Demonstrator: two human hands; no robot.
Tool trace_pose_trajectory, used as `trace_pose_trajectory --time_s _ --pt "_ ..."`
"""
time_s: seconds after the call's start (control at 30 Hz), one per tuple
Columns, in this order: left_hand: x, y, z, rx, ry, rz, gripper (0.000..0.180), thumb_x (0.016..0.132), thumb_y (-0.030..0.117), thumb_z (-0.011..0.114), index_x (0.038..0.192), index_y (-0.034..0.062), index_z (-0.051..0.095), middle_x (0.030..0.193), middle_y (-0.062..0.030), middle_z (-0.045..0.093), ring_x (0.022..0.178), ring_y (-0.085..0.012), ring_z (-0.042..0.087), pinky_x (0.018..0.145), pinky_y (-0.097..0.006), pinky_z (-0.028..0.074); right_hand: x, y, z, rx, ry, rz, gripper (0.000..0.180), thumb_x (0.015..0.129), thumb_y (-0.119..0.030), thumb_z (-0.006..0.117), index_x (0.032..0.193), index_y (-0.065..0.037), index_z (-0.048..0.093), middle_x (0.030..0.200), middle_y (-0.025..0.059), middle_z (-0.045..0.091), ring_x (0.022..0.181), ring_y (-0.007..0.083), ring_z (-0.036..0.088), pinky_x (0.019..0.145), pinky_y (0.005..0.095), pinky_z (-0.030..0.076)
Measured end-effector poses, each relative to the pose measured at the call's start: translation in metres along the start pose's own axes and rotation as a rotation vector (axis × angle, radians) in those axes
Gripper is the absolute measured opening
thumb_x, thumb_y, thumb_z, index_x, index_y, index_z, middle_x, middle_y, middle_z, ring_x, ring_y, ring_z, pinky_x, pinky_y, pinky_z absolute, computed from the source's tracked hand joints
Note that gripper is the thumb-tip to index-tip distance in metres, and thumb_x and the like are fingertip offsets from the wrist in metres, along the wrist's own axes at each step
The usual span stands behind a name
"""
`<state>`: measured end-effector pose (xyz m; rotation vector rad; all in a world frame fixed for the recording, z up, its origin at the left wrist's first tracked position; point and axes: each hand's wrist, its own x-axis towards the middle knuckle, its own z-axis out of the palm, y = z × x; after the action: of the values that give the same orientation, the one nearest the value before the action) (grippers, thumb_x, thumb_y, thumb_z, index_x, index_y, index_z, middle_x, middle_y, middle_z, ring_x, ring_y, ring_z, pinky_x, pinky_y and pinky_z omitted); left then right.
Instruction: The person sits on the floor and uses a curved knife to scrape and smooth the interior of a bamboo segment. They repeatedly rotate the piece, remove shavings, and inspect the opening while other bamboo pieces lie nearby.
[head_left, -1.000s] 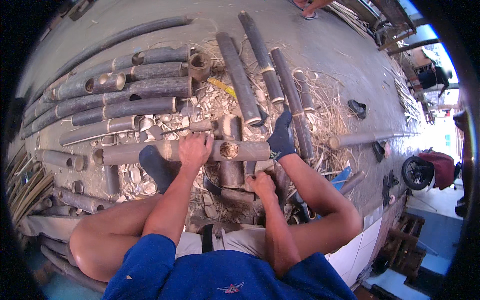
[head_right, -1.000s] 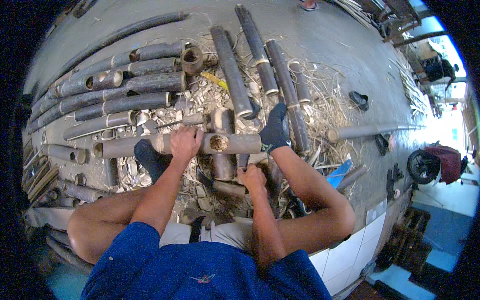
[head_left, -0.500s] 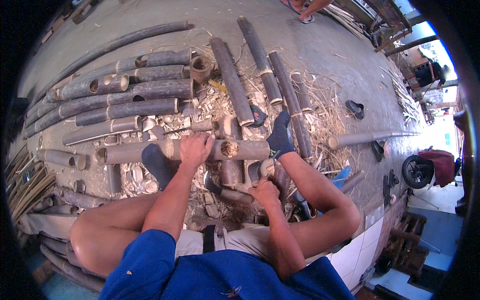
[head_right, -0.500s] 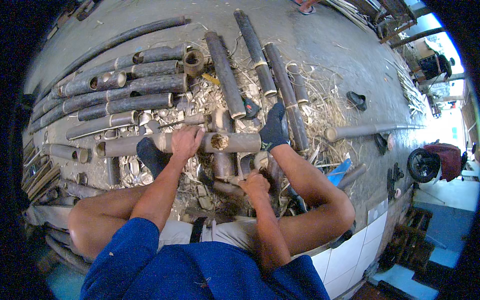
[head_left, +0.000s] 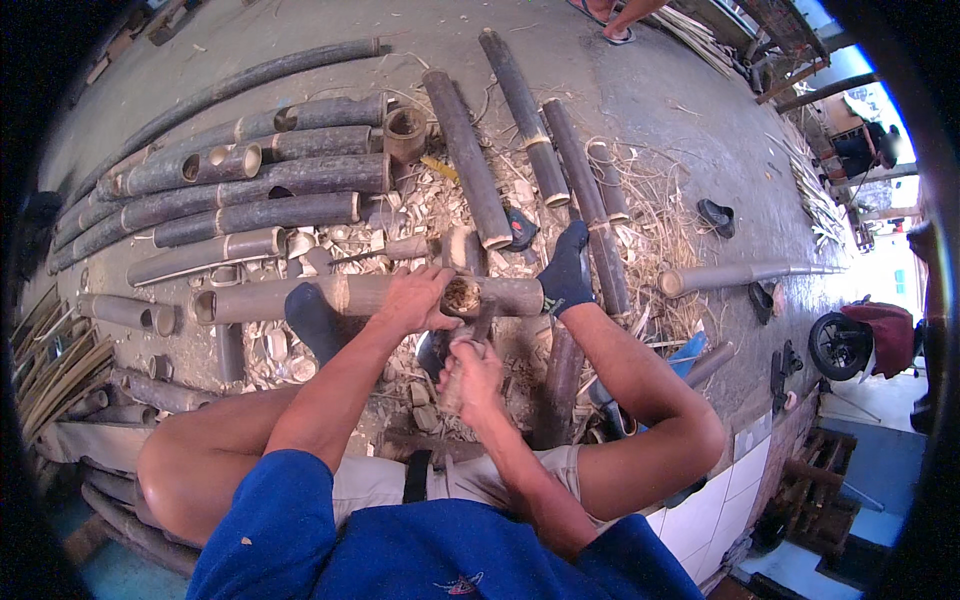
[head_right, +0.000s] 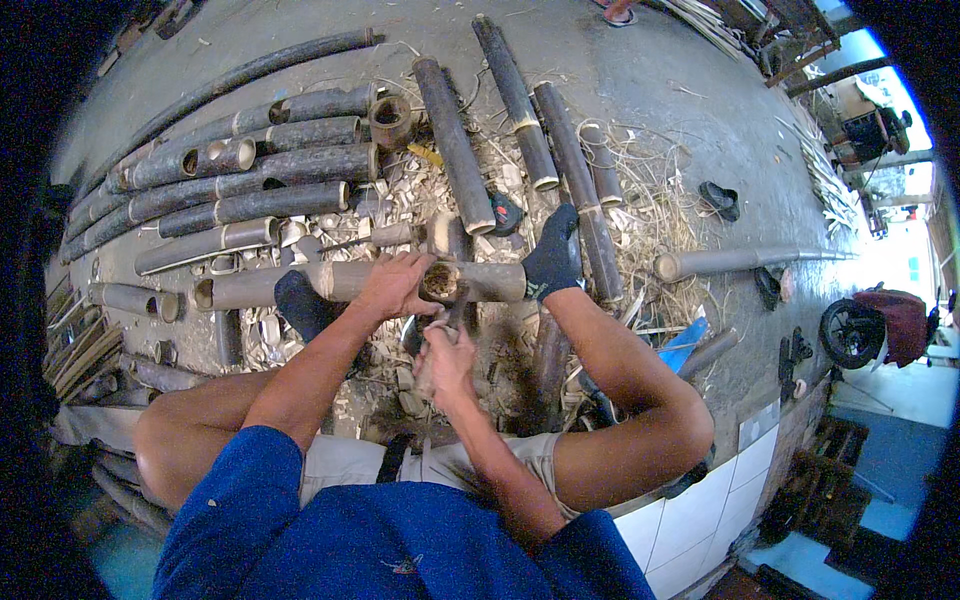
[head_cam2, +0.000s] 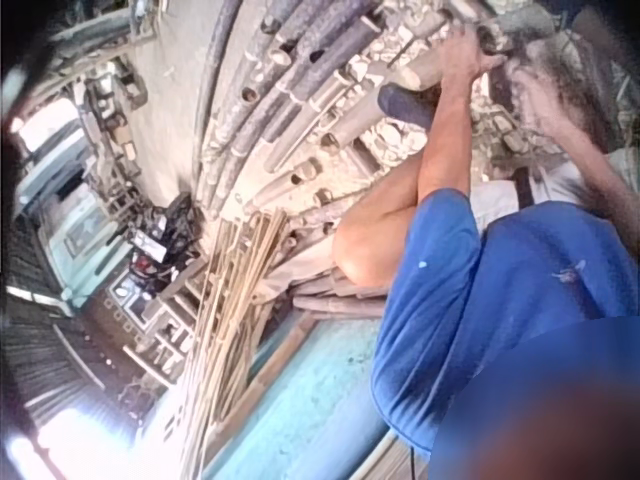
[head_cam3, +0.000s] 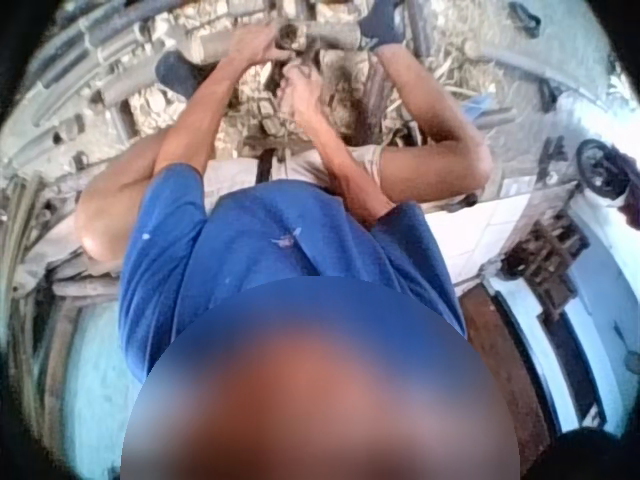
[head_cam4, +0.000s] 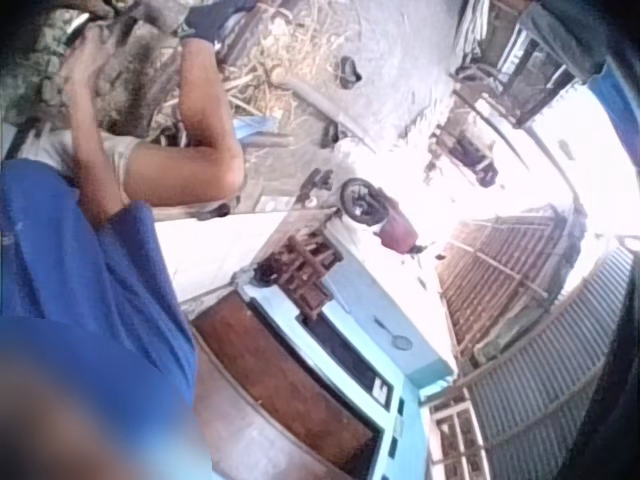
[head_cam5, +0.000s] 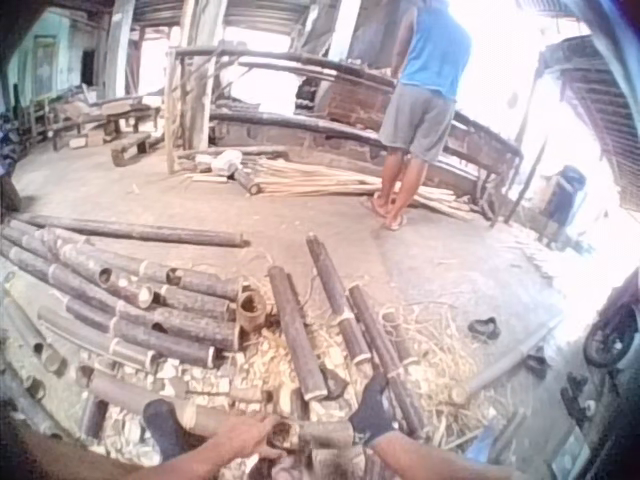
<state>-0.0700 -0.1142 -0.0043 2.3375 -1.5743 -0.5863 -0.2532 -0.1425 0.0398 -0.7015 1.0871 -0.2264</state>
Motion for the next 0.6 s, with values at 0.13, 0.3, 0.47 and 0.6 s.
trace_pose_trajectory --time_s 0.13,0.3,0.47,0.6 --pt "0.012 0.004 0.003 -0.024 -0.023 -0.001 0.096 0.063 0.063 0.083 0.133 0.0050 0.052 0.124 -0.0206 0.065 0.118 -0.0392 0.061 0.098 -0.050 0.047 0.016 0.022 0.016 0.144 0.125 0.079 0.017 0.089 -0.016 0.065 0.102 -0.016 0.054 0.074 0.0034 0.055 0.058 0.0189 0.056 0.049 0.0370 0.048" --pt "0.015 0.014 0.007 -0.071 -0.001 -0.157 0.096 0.054 0.068 0.086 0.121 0.0047 0.057 0.103 -0.0170 0.072 0.102 -0.0354 0.069 0.095 -0.049 0.048 0.023 0.021 0.009 0.035 0.088 -0.006 0.015 0.090 -0.016 0.064 0.101 -0.014 0.055 0.074 0.0032 0.055 0.057 0.0172 0.055 0.049 0.0352 0.048" --pt "0.016 0.021 0.008 -0.073 0.108 -0.219 0.092 0.051 0.071 0.085 0.110 0.0041 0.063 0.103 -0.0179 0.073 0.099 -0.0341 0.070 0.094 -0.046 0.049 0.025 -0.011 -0.009 -0.262 0.083 0.058 0.017 0.091 -0.017 0.061 0.104 -0.007 0.056 0.067 0.0023 0.055 0.051 0.0154 0.054 0.046 0.0333 0.046" --pt "0.018 0.024 0.007 -0.077 0.148 -0.257 0.091 0.051 0.072 0.084 0.108 0.0033 0.064 0.101 -0.0181 0.073 0.098 -0.0332 0.070 0.094 -0.045 0.048 0.032 -0.040 -0.024 -0.509 -0.018 -0.006 0.021 0.090 -0.019 0.061 0.104 -0.003 0.058 0.066 0.0032 0.056 0.049 0.0166 0.055 0.045 0.0340 0.047"
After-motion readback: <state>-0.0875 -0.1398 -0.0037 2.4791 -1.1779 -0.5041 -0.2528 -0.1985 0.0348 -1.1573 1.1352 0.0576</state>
